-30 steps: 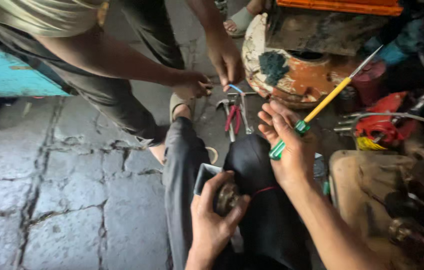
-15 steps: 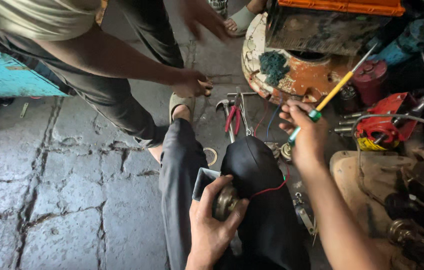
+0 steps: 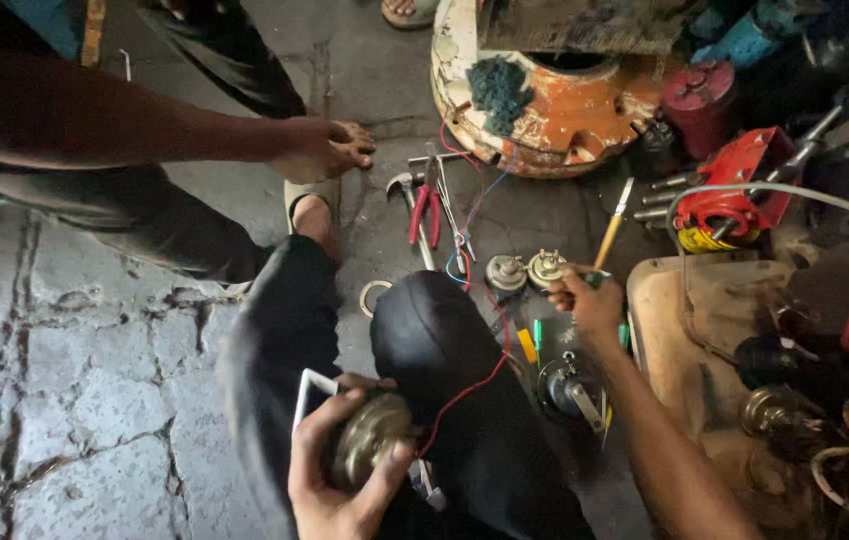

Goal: The person holds a small cylindrical electrical component in their left hand and uses a screwdriver in their right hand to tighten or adjust a screw on the component. The person repeatedly rotates the screwdriver while holding the component steady on their lap.

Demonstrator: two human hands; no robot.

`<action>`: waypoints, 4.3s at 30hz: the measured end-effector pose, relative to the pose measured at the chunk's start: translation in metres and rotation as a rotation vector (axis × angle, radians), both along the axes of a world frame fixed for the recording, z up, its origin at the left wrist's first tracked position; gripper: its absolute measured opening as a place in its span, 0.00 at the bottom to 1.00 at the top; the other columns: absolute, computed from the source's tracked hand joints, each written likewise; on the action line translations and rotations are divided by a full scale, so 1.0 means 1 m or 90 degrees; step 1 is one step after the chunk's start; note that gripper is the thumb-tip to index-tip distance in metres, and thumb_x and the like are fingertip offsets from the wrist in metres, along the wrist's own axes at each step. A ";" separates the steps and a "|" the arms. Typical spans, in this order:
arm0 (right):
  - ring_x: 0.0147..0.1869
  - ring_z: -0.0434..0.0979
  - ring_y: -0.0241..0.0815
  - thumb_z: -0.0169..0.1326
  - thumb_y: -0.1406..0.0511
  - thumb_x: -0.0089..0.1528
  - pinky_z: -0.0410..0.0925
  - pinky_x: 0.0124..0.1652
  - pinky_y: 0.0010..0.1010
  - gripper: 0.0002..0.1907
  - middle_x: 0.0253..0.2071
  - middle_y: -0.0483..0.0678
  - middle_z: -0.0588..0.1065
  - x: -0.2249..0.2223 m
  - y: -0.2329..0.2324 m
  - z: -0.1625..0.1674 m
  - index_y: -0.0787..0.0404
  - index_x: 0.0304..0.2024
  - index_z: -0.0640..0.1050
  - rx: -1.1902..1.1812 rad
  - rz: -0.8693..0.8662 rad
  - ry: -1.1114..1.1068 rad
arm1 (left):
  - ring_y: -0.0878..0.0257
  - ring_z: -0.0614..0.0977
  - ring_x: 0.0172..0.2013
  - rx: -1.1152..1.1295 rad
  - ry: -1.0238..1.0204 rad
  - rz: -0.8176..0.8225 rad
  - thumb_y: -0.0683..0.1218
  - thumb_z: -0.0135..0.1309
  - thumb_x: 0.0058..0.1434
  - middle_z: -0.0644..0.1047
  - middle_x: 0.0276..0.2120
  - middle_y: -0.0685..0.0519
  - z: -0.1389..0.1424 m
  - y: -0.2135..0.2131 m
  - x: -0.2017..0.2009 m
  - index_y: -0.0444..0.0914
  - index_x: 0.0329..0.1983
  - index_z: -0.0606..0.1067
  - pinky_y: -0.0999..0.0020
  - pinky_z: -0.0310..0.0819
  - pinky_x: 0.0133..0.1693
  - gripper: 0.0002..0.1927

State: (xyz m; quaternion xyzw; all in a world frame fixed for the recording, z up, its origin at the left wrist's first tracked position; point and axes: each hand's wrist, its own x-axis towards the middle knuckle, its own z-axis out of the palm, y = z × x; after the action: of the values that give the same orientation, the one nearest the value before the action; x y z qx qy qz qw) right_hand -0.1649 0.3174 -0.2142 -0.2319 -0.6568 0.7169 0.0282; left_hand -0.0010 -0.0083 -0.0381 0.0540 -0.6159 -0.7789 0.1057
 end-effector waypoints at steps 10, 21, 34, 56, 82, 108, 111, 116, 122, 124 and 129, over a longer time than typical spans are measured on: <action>0.35 0.78 0.33 0.58 0.69 0.66 0.66 0.32 0.21 0.09 0.36 0.49 0.81 -0.057 -0.047 -0.060 0.69 0.46 0.82 -0.013 0.171 0.096 | 0.44 0.82 0.56 -0.121 0.112 -0.004 0.40 0.66 0.57 0.75 0.53 0.32 -0.038 -0.003 -0.020 0.34 0.57 0.68 0.50 0.81 0.55 0.27; 0.54 0.75 0.56 0.56 0.70 0.54 0.69 0.52 0.46 0.18 0.45 0.53 0.79 -0.144 -0.078 -0.051 0.51 0.45 0.84 0.650 0.753 0.117 | 0.46 0.83 0.52 -0.209 0.203 -0.068 0.42 0.73 0.53 0.78 0.52 0.35 -0.060 -0.013 -0.039 0.39 0.57 0.69 0.52 0.81 0.52 0.32; 0.66 0.69 0.46 0.58 0.71 0.51 0.60 0.65 0.46 0.17 0.50 0.38 0.79 -0.164 -0.091 -0.071 0.45 0.39 0.84 0.856 1.060 0.222 | 0.45 0.84 0.52 -0.199 0.202 -0.073 0.43 0.75 0.50 0.77 0.49 0.38 -0.063 -0.020 -0.042 0.40 0.55 0.72 0.49 0.83 0.53 0.31; 0.71 0.62 0.47 0.66 0.67 0.49 0.57 0.67 0.43 0.20 0.64 0.38 0.69 -0.143 -0.067 -0.080 0.44 0.43 0.83 0.839 1.053 0.211 | 0.44 0.83 0.55 -0.130 0.155 -0.027 0.39 0.71 0.51 0.78 0.50 0.35 -0.032 -0.010 -0.040 0.35 0.50 0.75 0.48 0.77 0.59 0.24; 0.39 0.77 0.39 0.54 0.69 0.70 0.72 0.45 0.30 0.17 0.40 0.50 0.76 -0.005 -0.066 0.138 0.67 0.61 0.72 0.120 0.248 0.296 | 0.55 0.81 0.55 0.018 -0.081 -0.027 0.41 0.58 0.65 0.78 0.54 0.43 0.009 -0.016 -0.031 0.35 0.59 0.71 0.60 0.76 0.57 0.20; 0.32 0.80 0.41 0.58 0.75 0.61 0.72 0.35 0.30 0.13 0.38 0.50 0.81 0.144 -0.161 0.199 0.67 0.48 0.79 0.618 0.241 0.512 | 0.61 0.82 0.49 0.231 -0.010 -0.016 0.47 0.49 0.74 0.79 0.51 0.45 0.019 -0.003 -0.042 0.36 0.62 0.69 0.65 0.79 0.52 0.17; 0.32 0.80 0.41 0.58 0.75 0.60 0.72 0.35 0.30 0.13 0.39 0.50 0.81 0.144 -0.161 0.198 0.66 0.48 0.79 0.625 0.239 0.503 | 0.61 0.81 0.48 0.211 -0.006 -0.015 0.47 0.49 0.74 0.79 0.51 0.45 0.018 -0.003 -0.042 0.36 0.62 0.69 0.66 0.79 0.51 0.17; 0.32 0.80 0.40 0.58 0.75 0.61 0.72 0.35 0.29 0.13 0.40 0.51 0.81 0.143 -0.160 0.198 0.67 0.49 0.79 0.607 0.250 0.509 | 0.61 0.81 0.49 0.211 0.008 -0.013 0.48 0.49 0.74 0.79 0.51 0.45 0.016 -0.002 -0.042 0.36 0.62 0.69 0.66 0.78 0.52 0.17; 0.31 0.81 0.38 0.58 0.74 0.61 0.72 0.33 0.27 0.13 0.39 0.49 0.81 0.143 -0.161 0.198 0.66 0.49 0.79 0.621 0.244 0.501 | 0.61 0.81 0.51 0.209 -0.004 -0.019 0.49 0.48 0.74 0.78 0.51 0.45 0.018 -0.001 -0.041 0.36 0.62 0.69 0.66 0.79 0.53 0.18; 0.30 0.79 0.39 0.59 0.74 0.61 0.70 0.32 0.28 0.12 0.38 0.49 0.81 0.144 -0.161 0.199 0.66 0.48 0.79 0.644 0.242 0.501 | 0.61 0.81 0.50 0.213 -0.007 -0.023 0.49 0.48 0.74 0.78 0.52 0.46 0.019 -0.002 -0.041 0.36 0.62 0.69 0.66 0.79 0.53 0.18; 0.32 0.80 0.40 0.57 0.74 0.63 0.71 0.34 0.28 0.11 0.41 0.50 0.81 0.144 -0.161 0.198 0.68 0.49 0.78 0.628 0.224 0.523 | 0.61 0.81 0.49 0.213 -0.001 -0.022 0.49 0.49 0.74 0.78 0.51 0.44 0.018 -0.002 -0.041 0.35 0.62 0.69 0.66 0.78 0.52 0.18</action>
State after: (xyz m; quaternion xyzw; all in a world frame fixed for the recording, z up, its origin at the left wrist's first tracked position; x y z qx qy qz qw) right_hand -0.0208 0.1564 -0.0165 0.2108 -0.8721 0.3561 0.2613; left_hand -0.0422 -0.0107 -0.0198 0.0609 -0.4787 -0.8721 0.0810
